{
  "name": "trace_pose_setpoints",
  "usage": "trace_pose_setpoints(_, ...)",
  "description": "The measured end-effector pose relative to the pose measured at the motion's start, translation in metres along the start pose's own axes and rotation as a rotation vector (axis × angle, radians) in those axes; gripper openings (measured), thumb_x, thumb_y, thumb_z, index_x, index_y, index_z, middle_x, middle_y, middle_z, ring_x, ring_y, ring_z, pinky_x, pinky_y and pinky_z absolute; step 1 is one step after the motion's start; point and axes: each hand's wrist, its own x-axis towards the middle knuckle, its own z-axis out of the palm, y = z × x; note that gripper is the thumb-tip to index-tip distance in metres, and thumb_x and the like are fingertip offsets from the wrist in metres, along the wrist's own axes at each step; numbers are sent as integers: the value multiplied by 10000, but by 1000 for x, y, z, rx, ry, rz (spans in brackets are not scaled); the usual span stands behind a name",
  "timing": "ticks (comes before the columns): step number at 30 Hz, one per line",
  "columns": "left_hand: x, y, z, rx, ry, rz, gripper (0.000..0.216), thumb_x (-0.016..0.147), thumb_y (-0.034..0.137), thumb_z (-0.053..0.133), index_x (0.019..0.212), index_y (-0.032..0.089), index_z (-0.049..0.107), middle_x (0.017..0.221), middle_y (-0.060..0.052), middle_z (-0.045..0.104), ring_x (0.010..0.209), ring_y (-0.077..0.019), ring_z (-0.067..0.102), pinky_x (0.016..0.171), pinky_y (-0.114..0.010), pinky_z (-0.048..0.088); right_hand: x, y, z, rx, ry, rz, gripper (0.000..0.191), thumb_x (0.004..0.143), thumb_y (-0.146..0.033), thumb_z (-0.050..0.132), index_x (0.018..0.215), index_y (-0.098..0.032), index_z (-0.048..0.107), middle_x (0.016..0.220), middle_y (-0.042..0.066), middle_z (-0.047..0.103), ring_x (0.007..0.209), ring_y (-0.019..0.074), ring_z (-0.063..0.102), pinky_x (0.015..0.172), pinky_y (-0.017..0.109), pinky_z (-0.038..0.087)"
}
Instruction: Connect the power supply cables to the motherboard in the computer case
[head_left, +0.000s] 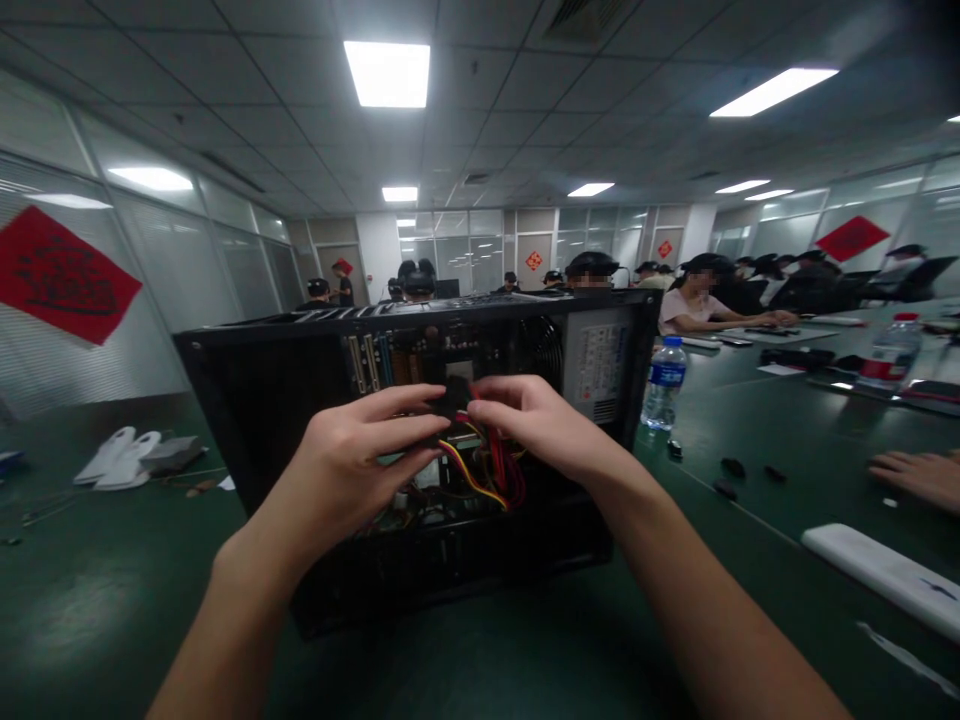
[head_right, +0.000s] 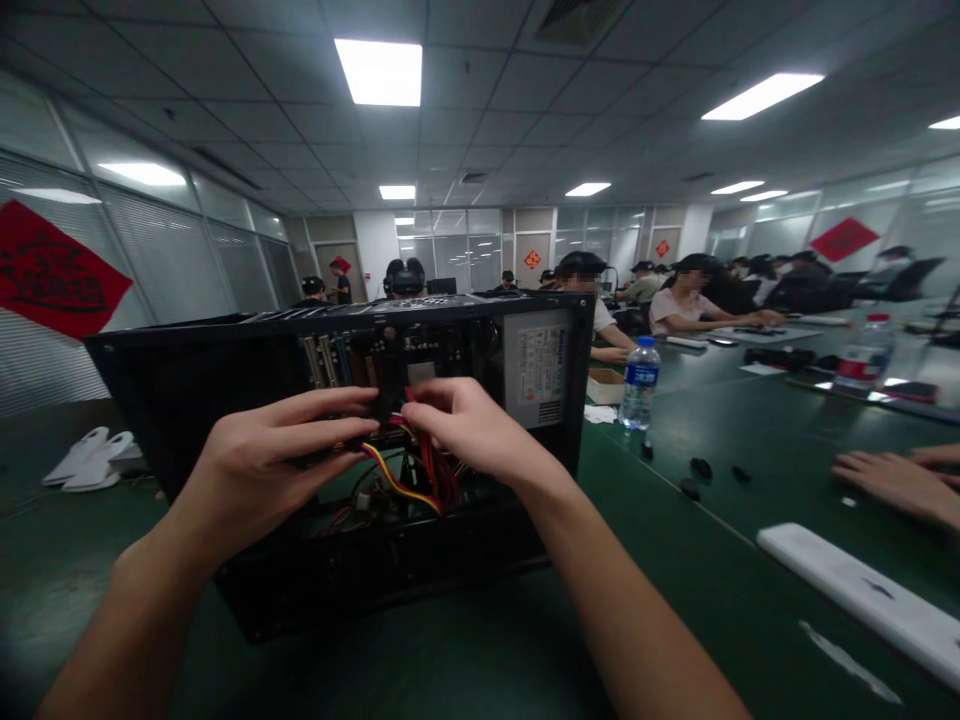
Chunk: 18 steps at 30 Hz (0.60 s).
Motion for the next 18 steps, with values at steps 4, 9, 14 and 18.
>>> trace_pose_setpoints(4,-4,-2,-7,-64,-60,-31,187,867,242,698,1032,188,769,1133,-58,749,953,-168,731,860,-253,605,-1,-2,1,98,76,33,187,818,-312,654,896,-144,680,841,17,668,703,103,605,602,206,468)
trace_pose_setpoints(9,-8,-11,-6,-33,-78,-31,215,847,223,726,1051,164,757,931,-24,790,756,-133,744,694,-190,590,-2,-2,9,80,118,16,276,754,-328,753,951,-147,684,911,36,691,773,117,625,641,221,487)
trace_pose_setpoints(14,-6,-14,1,40,3,-36,208,857,232,714,1052,163,741,954,-36,785,786,-150,747,730,-202,585,2,5,18,136,158,-32,338,759,-329,756,1038,-161,667,989,65,725,898,158,675,739,266,529)
trace_pose_setpoints(18,-5,-12,5,-10,11,-136,225,843,241,730,1055,172,704,926,-22,778,783,-150,745,717,-197,585,4,9,21,183,176,-28,374,746,-343,777,1051,-168,649,984,61,735,914,171,693,801,300,551)
